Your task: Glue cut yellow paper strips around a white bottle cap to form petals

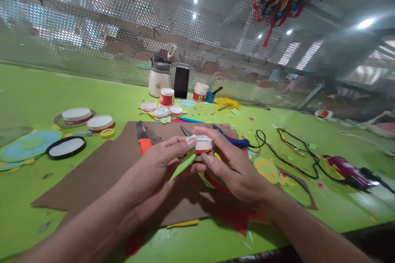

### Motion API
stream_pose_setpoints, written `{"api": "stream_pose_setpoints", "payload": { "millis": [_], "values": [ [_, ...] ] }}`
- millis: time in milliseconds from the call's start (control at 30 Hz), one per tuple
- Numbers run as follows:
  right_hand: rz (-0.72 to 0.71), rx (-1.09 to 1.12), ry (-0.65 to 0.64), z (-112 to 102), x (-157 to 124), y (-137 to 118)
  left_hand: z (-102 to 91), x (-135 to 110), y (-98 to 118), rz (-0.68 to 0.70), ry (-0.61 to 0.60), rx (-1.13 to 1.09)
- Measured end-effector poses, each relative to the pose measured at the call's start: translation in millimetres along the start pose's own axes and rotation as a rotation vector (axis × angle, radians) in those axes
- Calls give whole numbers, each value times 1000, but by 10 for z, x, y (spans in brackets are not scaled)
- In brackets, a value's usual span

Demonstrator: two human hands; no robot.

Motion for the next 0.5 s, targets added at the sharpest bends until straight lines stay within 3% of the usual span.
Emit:
{"api": "stream_pose_setpoints", "payload": {
  "millis": [500],
  "values": [
    [-37, -46, 100, -5, 16, -86, 20, -32, -22, 9, 7, 20]
  ]
}}
Point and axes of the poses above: each hand's wrist, its own x-axis towards the middle knuckle, its own z-axis out of the palm, y = z × x, the point moved 7 cm from there along x, towards the middle knuckle, and after that the axes turned 1 degree about x, right-handed, at the moved point
